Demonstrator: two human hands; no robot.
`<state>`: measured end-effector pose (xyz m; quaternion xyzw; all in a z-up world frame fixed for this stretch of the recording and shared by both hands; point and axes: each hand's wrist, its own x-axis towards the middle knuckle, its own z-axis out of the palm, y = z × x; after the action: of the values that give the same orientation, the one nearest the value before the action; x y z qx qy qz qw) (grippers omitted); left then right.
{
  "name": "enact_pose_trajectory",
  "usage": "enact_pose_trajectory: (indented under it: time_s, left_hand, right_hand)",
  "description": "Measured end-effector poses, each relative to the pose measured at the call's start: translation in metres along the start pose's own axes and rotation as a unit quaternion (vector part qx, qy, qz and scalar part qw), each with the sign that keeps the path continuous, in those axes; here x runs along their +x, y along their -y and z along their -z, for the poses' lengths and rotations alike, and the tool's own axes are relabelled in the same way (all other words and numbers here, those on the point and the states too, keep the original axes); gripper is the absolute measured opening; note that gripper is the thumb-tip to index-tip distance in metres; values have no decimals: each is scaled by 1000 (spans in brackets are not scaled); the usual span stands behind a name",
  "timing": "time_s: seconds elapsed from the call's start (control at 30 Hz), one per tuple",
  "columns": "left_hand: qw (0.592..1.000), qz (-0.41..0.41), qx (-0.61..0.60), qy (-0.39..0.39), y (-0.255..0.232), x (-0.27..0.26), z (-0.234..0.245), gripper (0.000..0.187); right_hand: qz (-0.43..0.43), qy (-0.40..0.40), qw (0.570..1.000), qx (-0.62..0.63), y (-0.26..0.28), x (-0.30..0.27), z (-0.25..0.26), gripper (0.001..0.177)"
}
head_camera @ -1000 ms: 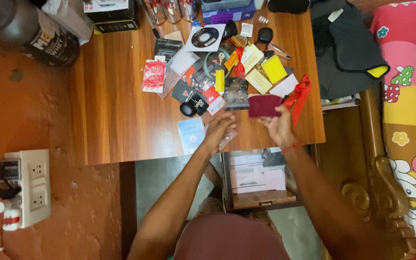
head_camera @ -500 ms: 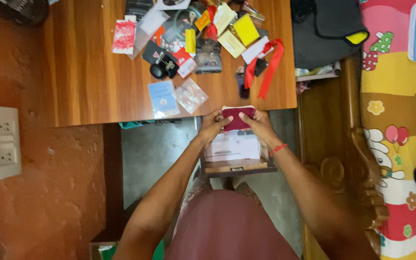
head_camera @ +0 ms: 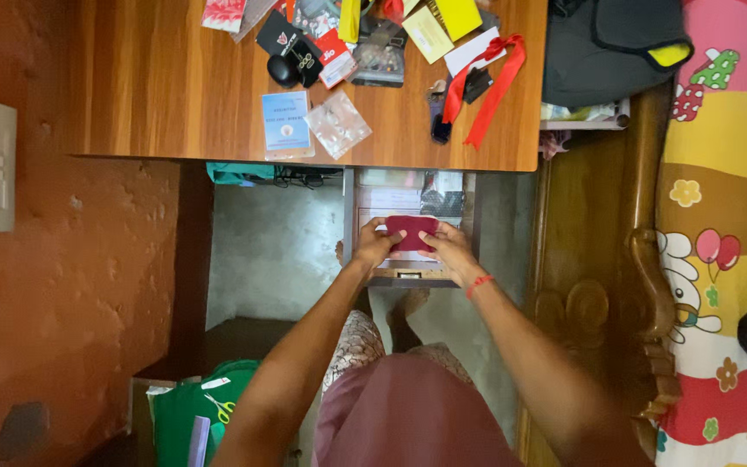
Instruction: The person organizes a desk drawer by picking up and moving various items including a wallet, small electronic accessories, and cards from the desktop into the drawer, and rearranging papers inside the drawer.
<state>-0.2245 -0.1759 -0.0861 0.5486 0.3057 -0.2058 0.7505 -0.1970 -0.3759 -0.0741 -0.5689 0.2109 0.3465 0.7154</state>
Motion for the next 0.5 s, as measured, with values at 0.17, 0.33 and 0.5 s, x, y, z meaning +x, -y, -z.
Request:
enact_pose_trajectory:
  time_s: [0.17,0.33,0.5]
  left_hand:
    - [992,-27,55,-114,21,18,13,51]
    - [933,-160,255,-195,29,18,28,64]
    - [890,-95,434,-101,51,20,18,72]
  right_hand:
    - [-22,-42,999,22,-39,48,-13,21]
    - [-10,-45,998,49,-47,95,-51,22]
    - [-35,-149,939,-309,-45,96,-57,54]
